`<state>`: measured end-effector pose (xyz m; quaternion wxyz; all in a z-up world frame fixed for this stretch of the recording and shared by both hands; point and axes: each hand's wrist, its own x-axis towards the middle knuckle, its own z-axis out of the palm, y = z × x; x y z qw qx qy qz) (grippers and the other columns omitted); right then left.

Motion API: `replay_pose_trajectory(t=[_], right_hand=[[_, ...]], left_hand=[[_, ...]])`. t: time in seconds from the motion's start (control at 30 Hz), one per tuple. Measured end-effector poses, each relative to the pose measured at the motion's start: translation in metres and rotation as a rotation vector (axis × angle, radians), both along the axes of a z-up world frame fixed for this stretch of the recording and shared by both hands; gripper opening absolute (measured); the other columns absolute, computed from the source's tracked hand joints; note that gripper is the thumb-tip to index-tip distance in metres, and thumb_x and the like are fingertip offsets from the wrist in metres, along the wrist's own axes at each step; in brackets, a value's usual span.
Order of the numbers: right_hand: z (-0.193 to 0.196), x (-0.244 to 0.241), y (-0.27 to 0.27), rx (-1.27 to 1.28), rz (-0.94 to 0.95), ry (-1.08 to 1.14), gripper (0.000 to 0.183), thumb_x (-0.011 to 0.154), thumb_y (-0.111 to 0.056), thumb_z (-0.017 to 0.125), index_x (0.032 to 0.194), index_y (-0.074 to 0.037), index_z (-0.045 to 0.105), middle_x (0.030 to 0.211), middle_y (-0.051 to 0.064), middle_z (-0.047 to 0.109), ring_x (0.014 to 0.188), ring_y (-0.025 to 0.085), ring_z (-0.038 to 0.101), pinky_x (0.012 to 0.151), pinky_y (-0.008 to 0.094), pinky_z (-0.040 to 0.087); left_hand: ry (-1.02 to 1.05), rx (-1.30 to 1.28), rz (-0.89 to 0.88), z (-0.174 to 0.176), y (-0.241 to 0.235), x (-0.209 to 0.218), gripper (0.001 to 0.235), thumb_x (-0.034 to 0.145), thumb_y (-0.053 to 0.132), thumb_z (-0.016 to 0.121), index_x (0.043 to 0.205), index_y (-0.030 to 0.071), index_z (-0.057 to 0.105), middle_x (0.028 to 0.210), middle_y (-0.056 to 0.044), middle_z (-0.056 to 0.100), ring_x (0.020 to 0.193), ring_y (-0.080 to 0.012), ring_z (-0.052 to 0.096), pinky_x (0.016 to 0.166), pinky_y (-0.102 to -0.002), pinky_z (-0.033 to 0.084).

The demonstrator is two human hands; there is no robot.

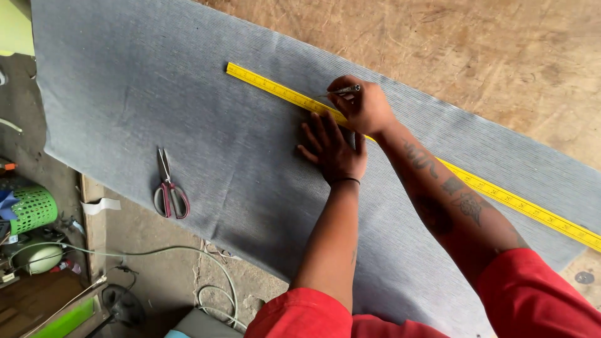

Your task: Measuring fabric with a ruler, marking it with a pen, and cutting it with scissors on a workshop table.

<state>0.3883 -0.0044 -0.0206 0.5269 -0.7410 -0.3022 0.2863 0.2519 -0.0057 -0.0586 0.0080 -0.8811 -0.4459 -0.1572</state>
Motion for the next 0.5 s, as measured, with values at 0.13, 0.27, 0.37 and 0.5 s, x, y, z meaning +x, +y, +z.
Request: replay_pose_trajectory(t=[0.13, 0.27, 0.37, 0.5], right_hand=[[0.000, -0.001, -0.015, -0.014, 0.014, 0.002, 0.019, 0.095, -0.023, 0.076, 0.113, -0.022, 0.071, 0.101, 0.007, 0.077, 0.096, 0.033, 0.075, 0.080, 0.046, 0.059], [0.012, -0.003, -0.061, -0.066, -0.018, -0.004, 0.019, 0.094, -0.018, 0.074, 0.113, -0.019, 0.071, 0.099, 0.010, 0.077, 0.093, 0.035, 0.074, 0.077, 0.045, 0.058], [0.018, -0.008, -0.119, -0.118, -0.081, 0.029, 0.020, 0.093, -0.015, 0.075, 0.112, -0.020, 0.073, 0.098, 0.009, 0.077, 0.091, 0.033, 0.074, 0.077, 0.043, 0.057], [0.024, -0.020, -0.231, -0.280, -0.255, 0.062, 0.017, 0.094, -0.013, 0.074, 0.109, -0.021, 0.074, 0.093, 0.008, 0.076, 0.089, 0.029, 0.075, 0.079, 0.041, 0.058]], left_hand=[[-0.014, -0.007, -0.010, 0.002, 0.000, -0.001, 0.084, 0.083, 0.051, 0.059, 0.157, 0.016, 0.040, 0.162, -0.016, 0.041, 0.153, -0.0447, 0.033, 0.113, -0.070, 0.021], [-0.014, 0.012, -0.006, 0.002, 0.001, 0.000, 0.076, 0.092, 0.056, 0.050, 0.155, 0.015, 0.042, 0.162, -0.016, 0.041, 0.152, -0.0439, 0.034, 0.113, -0.069, 0.022], [-0.004, -0.001, -0.018, 0.004, 0.004, -0.001, 0.075, 0.093, 0.056, 0.052, 0.154, 0.014, 0.044, 0.162, -0.016, 0.041, 0.152, -0.0440, 0.034, 0.112, -0.069, 0.023], [0.013, -0.014, -0.013, -0.001, 0.005, -0.003, 0.080, 0.088, 0.051, 0.065, 0.156, 0.013, 0.043, 0.163, -0.014, 0.038, 0.152, -0.0431, 0.032, 0.111, -0.073, 0.024]])
